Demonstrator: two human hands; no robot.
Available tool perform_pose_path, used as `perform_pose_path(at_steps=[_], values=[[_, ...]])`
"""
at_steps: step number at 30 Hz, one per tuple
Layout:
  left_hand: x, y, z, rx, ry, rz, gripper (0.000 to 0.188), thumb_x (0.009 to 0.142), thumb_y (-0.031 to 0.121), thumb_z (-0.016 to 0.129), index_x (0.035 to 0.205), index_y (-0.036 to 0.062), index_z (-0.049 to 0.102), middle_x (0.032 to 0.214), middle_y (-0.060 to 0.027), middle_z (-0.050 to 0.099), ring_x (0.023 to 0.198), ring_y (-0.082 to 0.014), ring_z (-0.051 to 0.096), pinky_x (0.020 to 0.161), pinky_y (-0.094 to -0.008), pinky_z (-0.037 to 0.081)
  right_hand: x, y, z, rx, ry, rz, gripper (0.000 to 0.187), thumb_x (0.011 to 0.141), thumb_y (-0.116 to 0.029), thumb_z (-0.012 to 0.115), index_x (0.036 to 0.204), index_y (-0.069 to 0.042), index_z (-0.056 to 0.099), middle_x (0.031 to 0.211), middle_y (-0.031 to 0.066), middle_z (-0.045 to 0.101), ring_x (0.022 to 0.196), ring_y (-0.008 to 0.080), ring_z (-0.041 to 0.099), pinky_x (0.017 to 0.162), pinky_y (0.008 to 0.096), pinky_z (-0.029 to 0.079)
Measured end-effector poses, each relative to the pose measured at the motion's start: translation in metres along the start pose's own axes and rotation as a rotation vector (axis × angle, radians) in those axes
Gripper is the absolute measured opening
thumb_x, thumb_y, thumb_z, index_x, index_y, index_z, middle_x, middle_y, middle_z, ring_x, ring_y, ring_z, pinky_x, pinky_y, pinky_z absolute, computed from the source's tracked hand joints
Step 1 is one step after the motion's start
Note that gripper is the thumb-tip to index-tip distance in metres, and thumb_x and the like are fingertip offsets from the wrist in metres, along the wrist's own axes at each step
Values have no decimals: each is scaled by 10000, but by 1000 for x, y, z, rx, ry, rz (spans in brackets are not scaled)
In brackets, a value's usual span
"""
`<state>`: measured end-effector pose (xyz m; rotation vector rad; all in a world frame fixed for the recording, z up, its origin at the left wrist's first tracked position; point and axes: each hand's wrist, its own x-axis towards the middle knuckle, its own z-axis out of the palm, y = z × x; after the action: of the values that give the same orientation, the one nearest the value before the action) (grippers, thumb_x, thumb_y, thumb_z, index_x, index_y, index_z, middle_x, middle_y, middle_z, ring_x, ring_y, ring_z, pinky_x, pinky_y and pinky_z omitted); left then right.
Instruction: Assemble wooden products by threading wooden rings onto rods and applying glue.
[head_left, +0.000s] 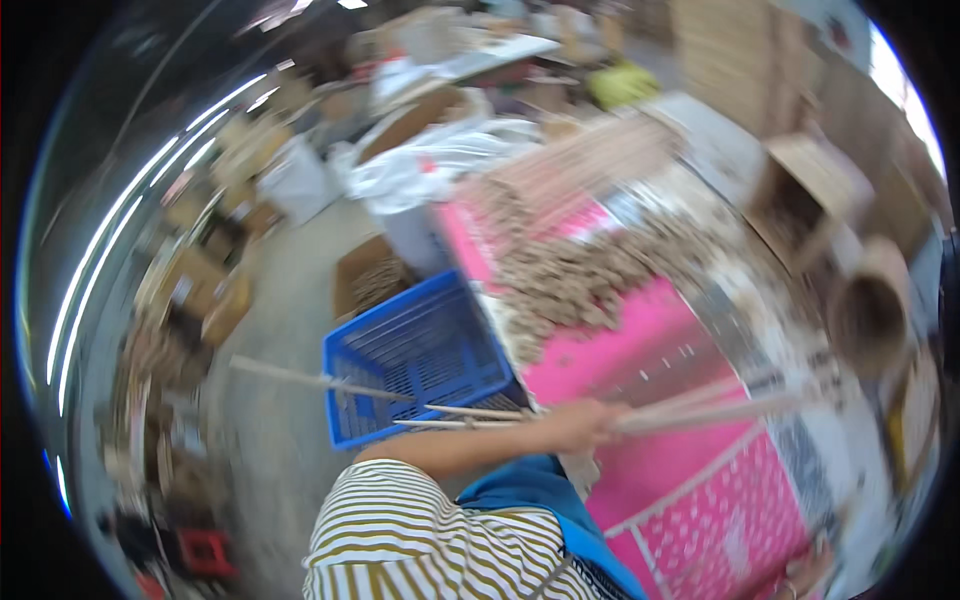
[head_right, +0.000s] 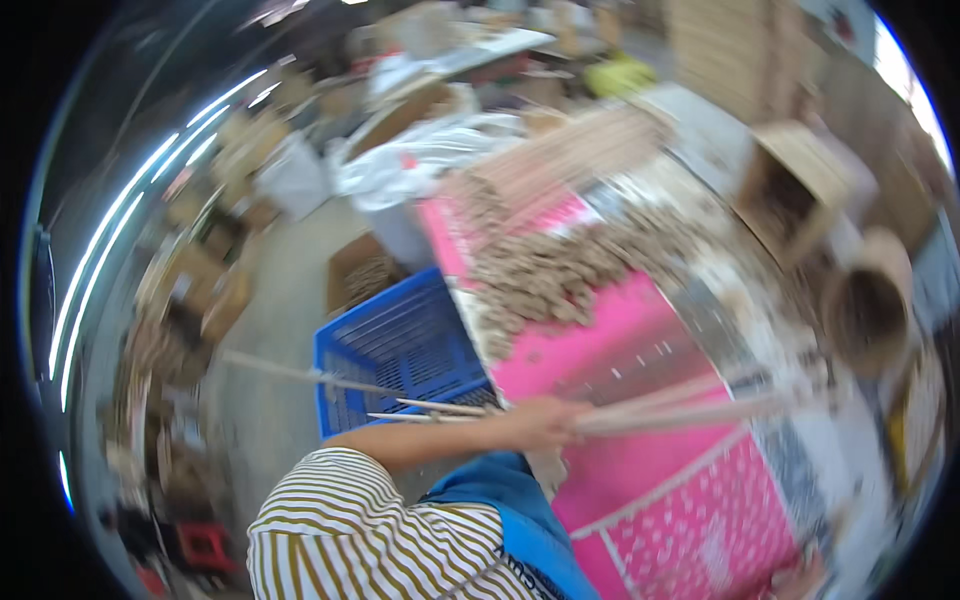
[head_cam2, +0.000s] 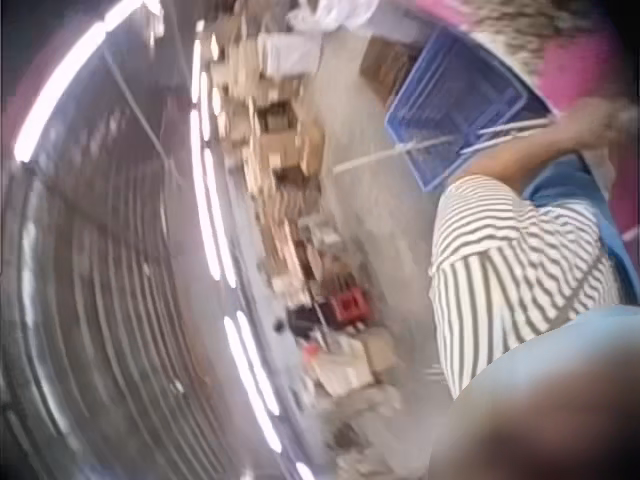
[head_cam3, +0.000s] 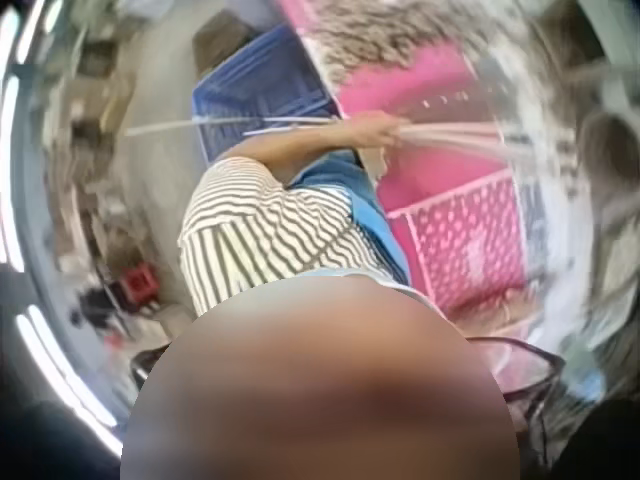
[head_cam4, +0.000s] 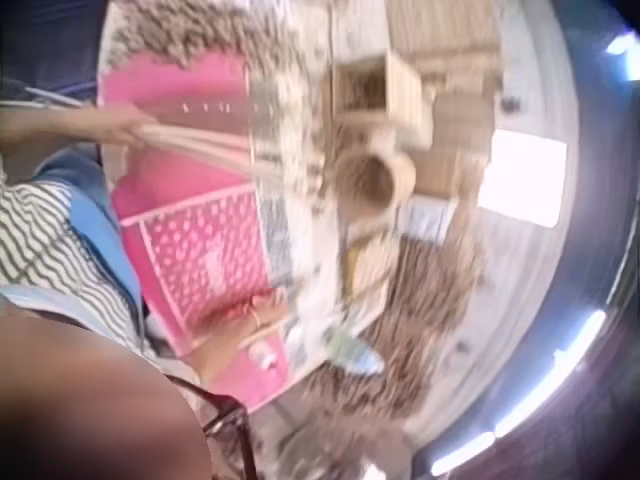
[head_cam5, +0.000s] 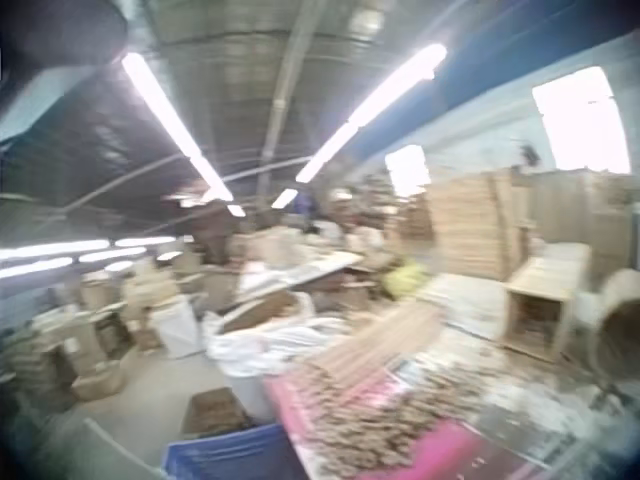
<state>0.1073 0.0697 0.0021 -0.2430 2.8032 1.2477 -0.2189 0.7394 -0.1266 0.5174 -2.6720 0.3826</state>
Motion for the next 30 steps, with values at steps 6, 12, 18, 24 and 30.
perform_pose_path(at_steps=[6, 12, 18, 24, 30], values=[[-62, 9, -21, -35, 40, -132, 454, 1006, 345, 655, 1413, 172, 552, 1035, -166, 713, 944, -374, 708, 790, -507, 526, 88, 26, 34, -44, -200, 609, 396, 913, -251, 763, 1239, -25, 757, 1167, 215, 762, 1050, 376, 730, 921, 425, 582], [-88, -19, -32, -80, 103, -211, 456, 1025, 390, 618, 1412, 158, 553, 918, -154, 715, 882, -353, 715, 775, -489, 531, 55, -89, -38, -88, 4, 306, 363, 912, -225, 771, 1226, -42, 760, 1178, 203, 754, 1051, 354, 718, 941, 417, 567], [-99, -41, -29, -164, 123, -218, 456, 1027, 382, 624, 1425, 168, 564, 855, -129, 730, 751, -287, 739, 704, -438, 558, 2, -207, -87, 108, 63, 272, 294, 941, -199, 752, 1184, -34, 764, 1148, 192, 754, 1017, 341, 709, 924, 423, 561], [-104, -54, -30, -245, 160, -239, 455, 1031, 385, 637, 1416, 149, 580, 860, -110, 734, 736, -238, 738, 689, -400, 565, -29, -270, -100, 308, 9, 311, 230, 969, -173, 733, 1143, -26, 769, 1119, 180, 753, 984, 328, 699, 907, 430, 555], [-105, -63, -48, -199, 269, -257, 483, 984, 415, 662, 1391, 156, 636, 911, -183, 749, 789, -327, 750, 742, -467, 578, 27, -347, -12, 932, -180, 327, 443, 1000, -148, 713, 1381, 56, 616, 1311, 155, 676, 1149, 234, 647, 982, 364, 544]])
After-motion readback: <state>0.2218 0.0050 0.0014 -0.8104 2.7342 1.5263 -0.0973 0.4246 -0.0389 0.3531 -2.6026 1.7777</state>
